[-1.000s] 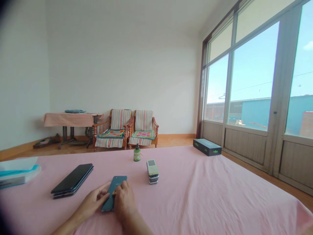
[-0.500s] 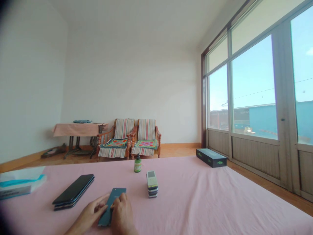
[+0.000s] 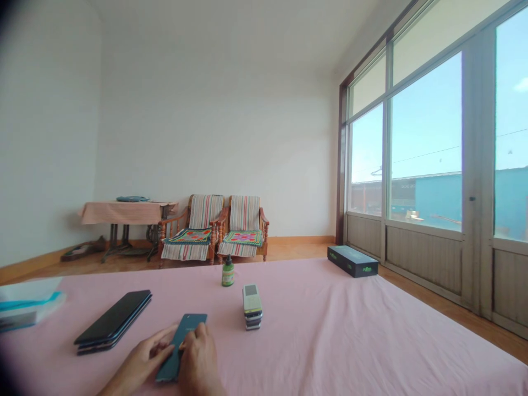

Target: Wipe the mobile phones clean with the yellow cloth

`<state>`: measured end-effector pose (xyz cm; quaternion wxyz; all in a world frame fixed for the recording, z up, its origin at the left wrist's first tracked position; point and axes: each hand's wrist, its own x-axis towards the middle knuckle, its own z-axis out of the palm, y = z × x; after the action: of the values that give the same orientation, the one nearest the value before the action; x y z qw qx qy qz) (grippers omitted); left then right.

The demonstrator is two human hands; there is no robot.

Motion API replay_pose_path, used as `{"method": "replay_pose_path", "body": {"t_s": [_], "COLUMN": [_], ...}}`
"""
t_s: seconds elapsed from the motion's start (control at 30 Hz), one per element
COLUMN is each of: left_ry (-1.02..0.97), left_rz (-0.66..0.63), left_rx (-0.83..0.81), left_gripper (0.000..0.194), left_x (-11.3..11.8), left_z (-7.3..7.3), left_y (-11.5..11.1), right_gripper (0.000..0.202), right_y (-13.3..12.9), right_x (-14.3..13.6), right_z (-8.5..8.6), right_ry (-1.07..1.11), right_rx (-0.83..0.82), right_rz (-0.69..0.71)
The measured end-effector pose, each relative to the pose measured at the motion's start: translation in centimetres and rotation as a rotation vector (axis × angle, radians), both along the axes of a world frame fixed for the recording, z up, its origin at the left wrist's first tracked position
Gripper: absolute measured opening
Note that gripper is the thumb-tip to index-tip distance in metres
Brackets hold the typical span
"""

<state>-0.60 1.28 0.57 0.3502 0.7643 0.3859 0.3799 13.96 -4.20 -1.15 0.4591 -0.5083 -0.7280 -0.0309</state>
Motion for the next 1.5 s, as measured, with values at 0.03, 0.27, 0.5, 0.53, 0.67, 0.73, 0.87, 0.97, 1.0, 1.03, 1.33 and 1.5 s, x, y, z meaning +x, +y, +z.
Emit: {"method": "replay_pose_path", "body": {"t_s": [0.03,0.27,0.5,0.53,0.67,0.73,0.87,0.97,1.0,1.03,1.33,1.5], "left_ry": [-0.003,-0.025,-0.044,-0.049,-0.055,-0.053,-0.047,-0.037,-0.036,-0.038,-0.089,-0.082], "left_rz": [-0.002,-0.067,-0.085,-0.09,-0.136,-0.154,-0.123,-0.103,-0.101,-0.102,-0.162,-0.175], "left_rx": [-0.001,-0.021,-0.051,-0.055,-0.063,-0.054,-0.051,-0.053,-0.056,-0.058,-0.1,-0.132], "left_gripper": [0.06,0.061,0.071,0.07,0.066,0.063,0.06,0.058,0.057,0.055,0.062,0.068], "left_x": [0.0,-0.2,-0.4,-0.4,-0.5,-0.5,-0.4,-0.4,-0.4,-0.4,-0.8,-1.1], "left_z": [-0.1,-0.8,-1.8,-1.8,-1.4,-1.1,-1.1,-1.3,-1.3,-1.3,-0.7,-0.7], "left_y": [0.1,0.8,1.6,1.5,1.0,0.6,0.3,0.1,0.1,0.0,-0.2,0.2], "right_gripper": [0.028,0.024,0.025,0.025,0.027,0.026,0.023,0.022,0.022,0.021,0.022,0.022], "right_y": [0.0,0.2,-0.3,-0.4,-0.8,-0.9,-1.1,-1.2,-1.2,-1.2,-1.6,-2.0], "right_x": [0.0,0.3,0.3,0.3,0.4,0.5,0.5,0.6,0.6,0.6,0.7,0.6], "right_z": [-0.1,-0.5,-0.1,-0.1,-0.1,-0.1,-0.1,-0.2,-0.2,-0.1,0.4,0.5], "right_ry": [0.013,0.071,0.075,0.075,0.087,0.097,0.125,0.154,0.164,0.171,0.216,0.227], "right_rx": [-0.016,-0.081,-0.093,-0.094,-0.109,-0.121,-0.143,-0.158,-0.163,-0.166,-0.164,-0.154], "right_rz": [-0.021,-0.082,-0.076,-0.076,-0.088,-0.087,-0.048,-0.018,-0.01,-0.004,0.02,0.072]}}
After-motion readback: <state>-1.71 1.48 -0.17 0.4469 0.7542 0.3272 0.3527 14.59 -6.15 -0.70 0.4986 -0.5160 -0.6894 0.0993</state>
